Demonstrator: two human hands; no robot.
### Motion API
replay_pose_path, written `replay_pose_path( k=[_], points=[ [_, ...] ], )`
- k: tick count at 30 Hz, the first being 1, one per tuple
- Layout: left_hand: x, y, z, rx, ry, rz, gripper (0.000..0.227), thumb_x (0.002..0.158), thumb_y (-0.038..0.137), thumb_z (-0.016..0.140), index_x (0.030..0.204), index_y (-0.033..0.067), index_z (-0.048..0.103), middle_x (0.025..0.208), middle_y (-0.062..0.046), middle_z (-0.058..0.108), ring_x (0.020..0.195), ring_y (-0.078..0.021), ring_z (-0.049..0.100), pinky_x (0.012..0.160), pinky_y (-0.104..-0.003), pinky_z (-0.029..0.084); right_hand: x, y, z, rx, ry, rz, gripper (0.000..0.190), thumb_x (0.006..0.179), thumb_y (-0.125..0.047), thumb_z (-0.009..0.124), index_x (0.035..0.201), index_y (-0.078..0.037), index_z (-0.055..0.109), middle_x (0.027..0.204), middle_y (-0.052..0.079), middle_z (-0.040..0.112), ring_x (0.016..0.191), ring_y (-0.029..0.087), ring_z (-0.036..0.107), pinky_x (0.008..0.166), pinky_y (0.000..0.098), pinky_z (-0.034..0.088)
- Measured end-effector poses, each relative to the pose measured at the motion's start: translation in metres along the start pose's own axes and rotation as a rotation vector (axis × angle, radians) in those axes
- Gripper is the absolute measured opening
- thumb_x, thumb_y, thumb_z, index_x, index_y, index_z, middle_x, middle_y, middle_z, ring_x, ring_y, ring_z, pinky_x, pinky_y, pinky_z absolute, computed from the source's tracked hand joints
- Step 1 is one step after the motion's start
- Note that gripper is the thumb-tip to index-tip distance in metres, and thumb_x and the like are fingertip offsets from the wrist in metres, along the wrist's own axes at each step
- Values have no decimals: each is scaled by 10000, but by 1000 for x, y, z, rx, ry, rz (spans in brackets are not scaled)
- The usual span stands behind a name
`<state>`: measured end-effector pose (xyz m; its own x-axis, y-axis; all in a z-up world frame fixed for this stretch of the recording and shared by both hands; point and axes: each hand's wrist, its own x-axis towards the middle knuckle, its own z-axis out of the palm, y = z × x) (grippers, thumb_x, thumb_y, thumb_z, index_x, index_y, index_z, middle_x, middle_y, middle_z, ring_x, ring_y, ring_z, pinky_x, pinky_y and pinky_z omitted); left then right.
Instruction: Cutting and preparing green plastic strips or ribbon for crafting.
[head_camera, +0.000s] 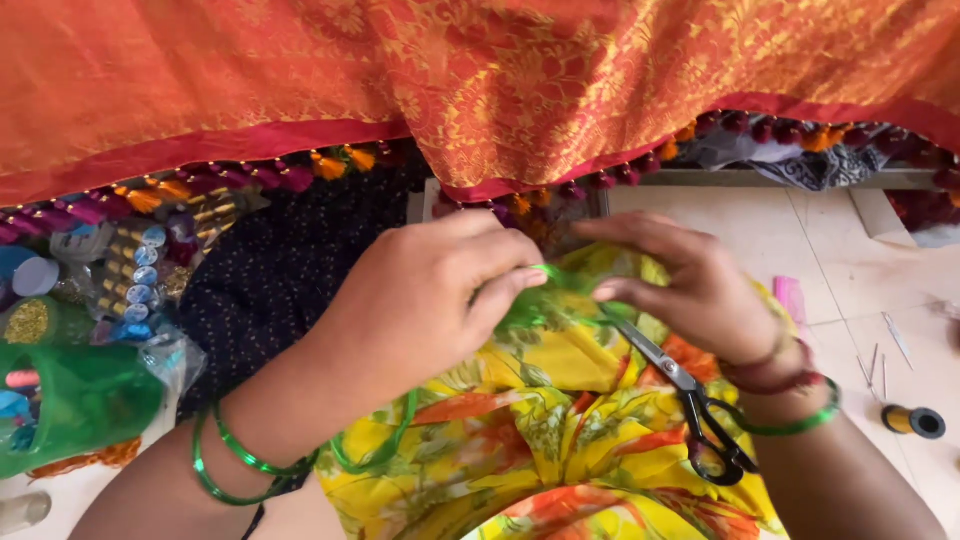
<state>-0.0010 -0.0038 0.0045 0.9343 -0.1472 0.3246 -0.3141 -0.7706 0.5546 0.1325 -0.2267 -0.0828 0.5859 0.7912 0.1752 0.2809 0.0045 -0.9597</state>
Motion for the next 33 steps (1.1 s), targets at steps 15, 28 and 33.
replay_pose_path(
  k=[15,28,33],
  points=[
    [-6,-27,-15,15,-105,-99,164,881,245,752,933,89,756,874,-97,648,696,-285,665,643,-406,531,-40,67,-51,119,42,251,146,904,-78,726,978,37,778,850,79,770,769,135,705,710,289,583],
    [4,3,35,119,-58,48,128,950,225,701,968,102,672,806,-115,676,746,-363,679,622,-487,512,-13,18,10,45,55,-32,522,852,-37,771,1355,1,637,1326,94,674,1221,157,651,1039,322,537],
    [6,3,22,92,15,12,133,952,207,692,1028,99,674,885,-121,690,792,-344,690,653,-449,532,-9,16,18,379,-56,-19,646,872,48,725,1474,3,494,1307,81,656,1136,145,650,968,313,572]
  ],
)
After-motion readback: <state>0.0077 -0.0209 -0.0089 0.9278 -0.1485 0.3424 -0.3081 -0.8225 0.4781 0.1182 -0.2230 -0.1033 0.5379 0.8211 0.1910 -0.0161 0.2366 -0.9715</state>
